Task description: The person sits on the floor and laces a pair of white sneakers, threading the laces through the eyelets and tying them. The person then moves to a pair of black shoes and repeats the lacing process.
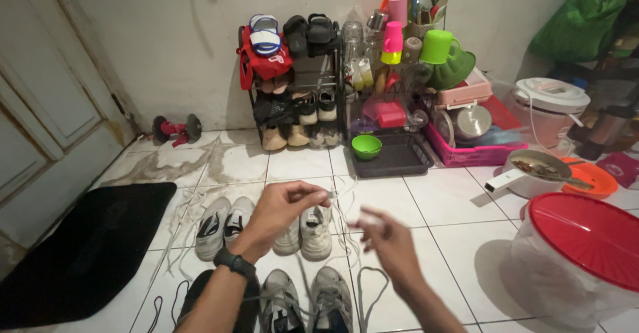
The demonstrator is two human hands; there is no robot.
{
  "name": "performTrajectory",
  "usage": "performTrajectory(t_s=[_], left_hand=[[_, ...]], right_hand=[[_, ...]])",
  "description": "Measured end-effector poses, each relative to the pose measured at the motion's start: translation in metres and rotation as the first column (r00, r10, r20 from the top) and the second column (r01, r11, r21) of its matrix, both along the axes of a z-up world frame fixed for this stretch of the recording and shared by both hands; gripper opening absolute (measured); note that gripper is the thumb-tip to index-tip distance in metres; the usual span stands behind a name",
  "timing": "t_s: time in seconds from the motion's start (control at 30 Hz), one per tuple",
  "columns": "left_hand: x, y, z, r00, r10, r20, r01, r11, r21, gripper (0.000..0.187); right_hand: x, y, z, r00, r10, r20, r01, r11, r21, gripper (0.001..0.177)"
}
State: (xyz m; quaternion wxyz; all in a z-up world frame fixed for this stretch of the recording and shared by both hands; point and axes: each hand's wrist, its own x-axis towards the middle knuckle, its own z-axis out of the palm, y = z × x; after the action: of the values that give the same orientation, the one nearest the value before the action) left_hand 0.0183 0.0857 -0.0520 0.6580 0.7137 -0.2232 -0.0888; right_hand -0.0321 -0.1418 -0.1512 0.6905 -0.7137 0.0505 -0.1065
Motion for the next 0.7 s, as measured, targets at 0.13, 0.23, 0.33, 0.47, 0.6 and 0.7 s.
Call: performTrajectory(t_s=[0.13,0.23,0.33,0.47,0.6,0.7], left_hand=[[0.004,0.009,-0.037,0.997,0.021,-0.076,-0.016,0.998,0.065,0.024],[-0.001,0.004,-0.085,0.993,0.085,-0.086,-0.047,0.926,0.376,0.026],[-0.012,-0.005,-0.137,0.969,-0.011,-0.246,0.079,0.96,0.269,0.024],[-0.032,-0.008,-0.19,0.995,-0.033,0.094,0.002,0.951,0.309,0.02],[-0.052,-0.014,-0.218,0.973,0.133,0.187,-0.201,0.889,0.412,0.022],[-0.062,-0.016,-0.227,0.929,0.172,0.327,-0.33,0.783,0.527,0.026]], right_hand=[[-0.008,0.007,-0.121,0.974,0.069,-0.218,-0.161,0.885,-0.437,0.035],[-0.025,0.018,-0.186,0.962,0.059,-0.268,-0.175,0.884,-0.434,0.047],[-0.034,0.025,-0.216,0.95,0.0,-0.311,-0.146,0.883,-0.445,0.053],[-0.041,0.025,-0.233,0.938,-0.123,-0.323,-0.053,0.873,-0.485,0.05],[-0.039,0.013,-0.249,0.962,-0.074,-0.264,-0.031,0.927,-0.374,0.049],[-0.038,0.01,-0.266,0.951,-0.067,-0.301,0.004,0.979,-0.205,0.042]])
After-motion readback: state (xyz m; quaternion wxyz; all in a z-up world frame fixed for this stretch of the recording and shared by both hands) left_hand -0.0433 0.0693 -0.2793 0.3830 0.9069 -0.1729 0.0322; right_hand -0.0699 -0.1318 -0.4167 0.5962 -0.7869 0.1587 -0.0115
